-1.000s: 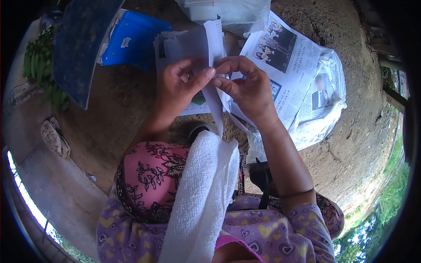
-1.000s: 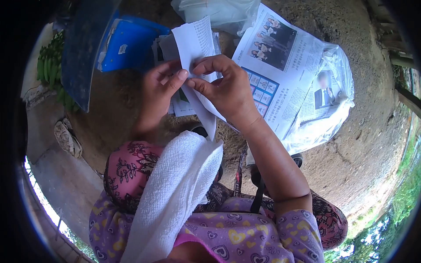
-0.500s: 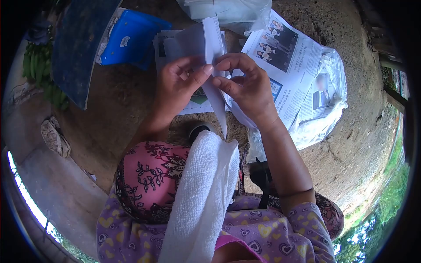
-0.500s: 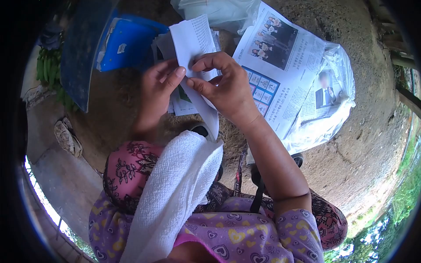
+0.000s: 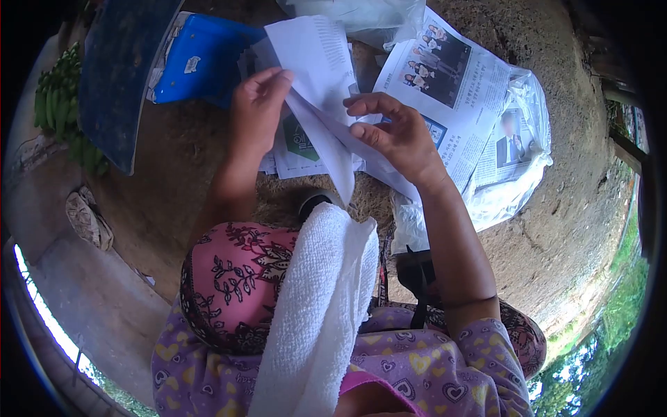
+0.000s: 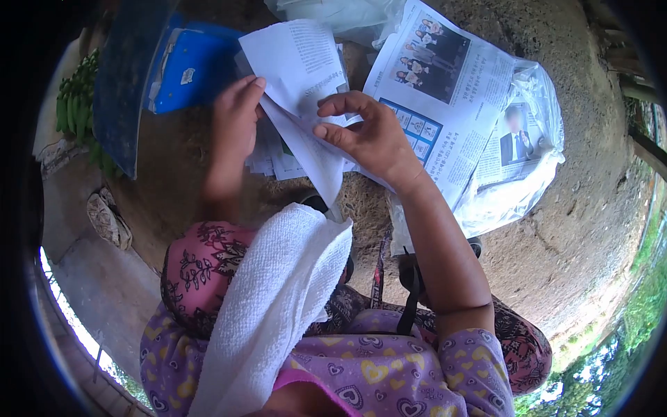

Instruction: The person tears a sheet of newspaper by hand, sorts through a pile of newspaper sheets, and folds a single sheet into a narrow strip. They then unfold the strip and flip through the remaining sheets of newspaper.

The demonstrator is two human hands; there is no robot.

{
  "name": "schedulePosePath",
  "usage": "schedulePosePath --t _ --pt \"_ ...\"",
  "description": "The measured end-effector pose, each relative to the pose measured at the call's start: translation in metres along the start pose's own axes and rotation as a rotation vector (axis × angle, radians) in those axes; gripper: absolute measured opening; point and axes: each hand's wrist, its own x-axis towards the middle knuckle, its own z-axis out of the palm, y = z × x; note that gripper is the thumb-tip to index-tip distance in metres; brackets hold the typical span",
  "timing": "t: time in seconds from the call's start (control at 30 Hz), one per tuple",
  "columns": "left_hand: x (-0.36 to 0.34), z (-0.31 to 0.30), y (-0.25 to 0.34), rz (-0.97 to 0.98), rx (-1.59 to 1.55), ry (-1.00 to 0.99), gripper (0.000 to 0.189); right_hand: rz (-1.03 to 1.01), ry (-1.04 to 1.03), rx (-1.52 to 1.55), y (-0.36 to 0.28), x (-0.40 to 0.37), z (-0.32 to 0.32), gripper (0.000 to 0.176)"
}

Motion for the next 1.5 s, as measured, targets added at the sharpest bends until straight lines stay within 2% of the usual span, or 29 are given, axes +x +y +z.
schedulePosePath --t 0.07,0.37,0.67,0.77,0.87,1.07,1.5 --pt "0.016 -0.016 -0.020 -0.036 0.035 0.031 0.023 0.027 -0.016 -0.155 0.003 -0.003 -0.008 0.036" --pt "0.031 -0.052 -0.048 -0.118 0.003 0.153 0.025 0.329 -0.213 -0.053 0.047 -0.010 -0.035 0.049" --pt "0.032 -0.057 -0.052 -0.129 0.023 0.148 0.030 0.329 -0.356 0.002 0.052 -0.013 -0.021 0.045" --pt "0.032 -0.055 -0.051 -0.128 0.022 0.160 0.030 0.406 -0.363 0.004 0.051 -0.012 -0.019 0.044" --pt "0.031 -0.053 -0.048 -0.123 0.019 0.153 0.031 0.357 -0.360 0.037 0.052 -0.013 -0.016 0.043" --pt "0.030 -0.052 -0.048 -0.114 0.001 0.147 0.029 0.416 -0.310 0.061 0.050 -0.014 -0.015 0.044" --pt "0.029 -0.050 -0.044 -0.105 0.037 0.153 0.030 0.387 -0.311 0.031 0.050 -0.010 -0.014 0.042"
